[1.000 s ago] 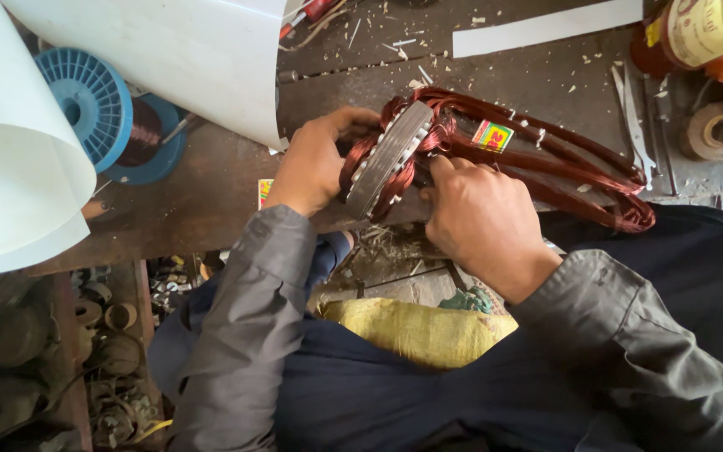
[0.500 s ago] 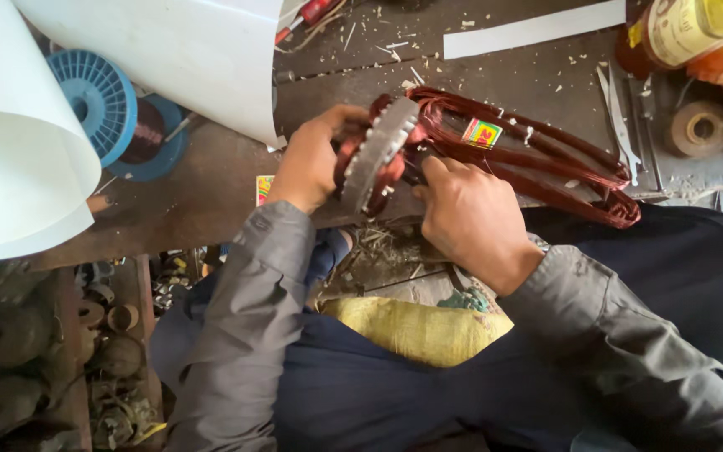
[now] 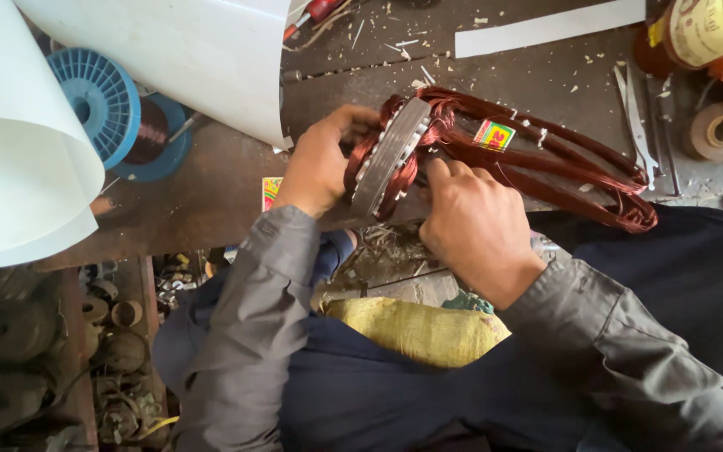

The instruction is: The person winds copper wire into the slots of a motor stator by hand. They insert a white insulating strip into a slot and continue winding the copper wire around the stator core.

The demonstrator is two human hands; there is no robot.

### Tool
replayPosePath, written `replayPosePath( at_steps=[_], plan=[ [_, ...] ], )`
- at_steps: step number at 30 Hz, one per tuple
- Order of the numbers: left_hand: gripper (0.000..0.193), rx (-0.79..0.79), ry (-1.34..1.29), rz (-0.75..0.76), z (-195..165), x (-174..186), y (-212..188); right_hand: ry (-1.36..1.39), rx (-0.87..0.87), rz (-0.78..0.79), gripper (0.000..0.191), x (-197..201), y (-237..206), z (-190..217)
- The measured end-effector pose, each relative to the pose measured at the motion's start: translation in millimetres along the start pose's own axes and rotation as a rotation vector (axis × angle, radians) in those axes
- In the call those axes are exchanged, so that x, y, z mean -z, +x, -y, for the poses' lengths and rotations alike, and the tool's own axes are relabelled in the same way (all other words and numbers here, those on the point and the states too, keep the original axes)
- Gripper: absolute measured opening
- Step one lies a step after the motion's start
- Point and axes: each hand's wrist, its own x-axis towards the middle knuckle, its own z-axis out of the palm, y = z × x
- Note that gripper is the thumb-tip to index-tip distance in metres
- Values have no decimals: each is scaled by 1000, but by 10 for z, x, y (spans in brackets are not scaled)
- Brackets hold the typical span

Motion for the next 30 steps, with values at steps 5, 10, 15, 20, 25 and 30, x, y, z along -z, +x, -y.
replayPosePath(
  at_steps=[5, 10, 15, 20, 25, 30],
  plan=[
    [36, 39, 28, 5, 15, -11, -15, 18, 10, -29, 27, -24, 6, 34],
    [34, 23, -32, -16, -35, -16, -4, 57, 58, -53, 31, -1, 8, -8],
    [46, -21, -35, 8, -48, -14, -35, 65, 137, -116, 27, -50, -11, -99],
    [47, 45, 51, 1, -101, -11, -55, -15, 264, -168, 25, -83, 14, -160],
    [44, 111, -15, 4, -130, -34, -57, -10, 287, -254, 22, -180, 8, -52],
    [47, 100, -116, 28, -143, -38, -61, 46, 278, -236, 22, -175, 92, -137]
  ],
)
